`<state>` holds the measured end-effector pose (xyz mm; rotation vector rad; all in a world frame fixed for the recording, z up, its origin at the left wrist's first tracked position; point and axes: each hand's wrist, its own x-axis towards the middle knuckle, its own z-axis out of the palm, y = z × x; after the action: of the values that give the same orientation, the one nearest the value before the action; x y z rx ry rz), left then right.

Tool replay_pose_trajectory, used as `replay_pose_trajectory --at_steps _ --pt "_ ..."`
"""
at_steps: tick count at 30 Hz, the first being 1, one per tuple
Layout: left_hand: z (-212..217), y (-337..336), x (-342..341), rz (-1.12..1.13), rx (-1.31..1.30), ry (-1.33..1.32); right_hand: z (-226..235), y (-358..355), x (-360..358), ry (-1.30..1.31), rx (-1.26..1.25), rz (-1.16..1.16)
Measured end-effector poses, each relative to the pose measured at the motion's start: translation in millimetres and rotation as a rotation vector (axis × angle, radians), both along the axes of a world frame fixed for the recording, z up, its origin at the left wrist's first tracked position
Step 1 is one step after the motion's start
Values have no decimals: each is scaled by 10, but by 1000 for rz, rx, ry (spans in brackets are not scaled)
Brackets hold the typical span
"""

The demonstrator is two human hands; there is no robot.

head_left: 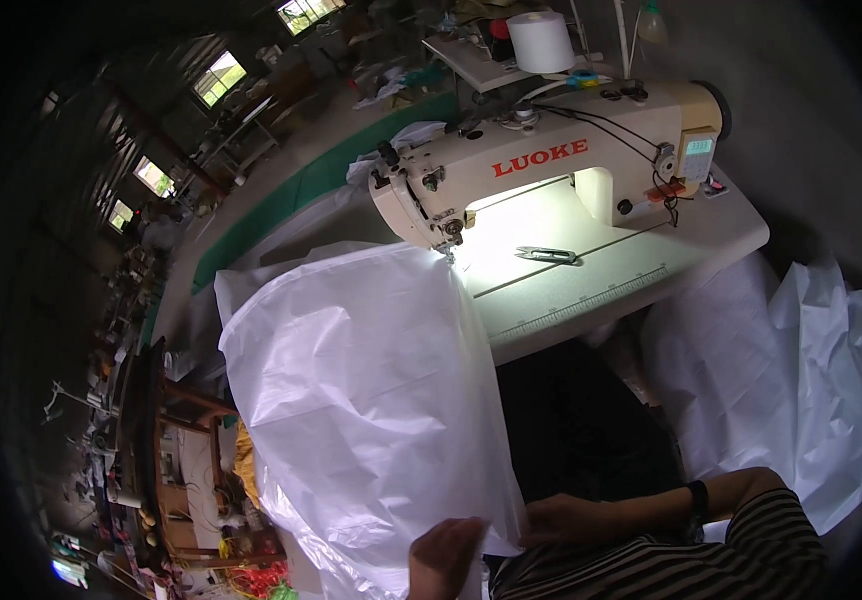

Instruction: Sewing together large white plastic sheets or fabric using an industrial sewing machine.

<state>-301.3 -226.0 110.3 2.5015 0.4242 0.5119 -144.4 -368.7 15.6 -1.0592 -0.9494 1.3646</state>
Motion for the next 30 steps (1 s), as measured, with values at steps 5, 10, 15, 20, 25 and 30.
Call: replay_pose_trajectory --at_steps 5,10,15,20,25,30 --pt "-223 -134 23 -32 -103 25 316 17 77 -735 462 -93" --pt "-461 -116 -69 51 -369 30 392 42 -6 -1245 486 -68" --pt "-426 -163 -7 135 -793 -29 268 89 13 -1401 692 -72" --pt "-588 -147 -51 211 -313 -71 -382 -318 724 -1587 233 -396" --pt "-346 3 178 103 -120 -205 -514 -743 1404 -1291 -504 -388" --pt "-278 93 323 -260 41 -126 -147 1156 914 1050 418 -87"
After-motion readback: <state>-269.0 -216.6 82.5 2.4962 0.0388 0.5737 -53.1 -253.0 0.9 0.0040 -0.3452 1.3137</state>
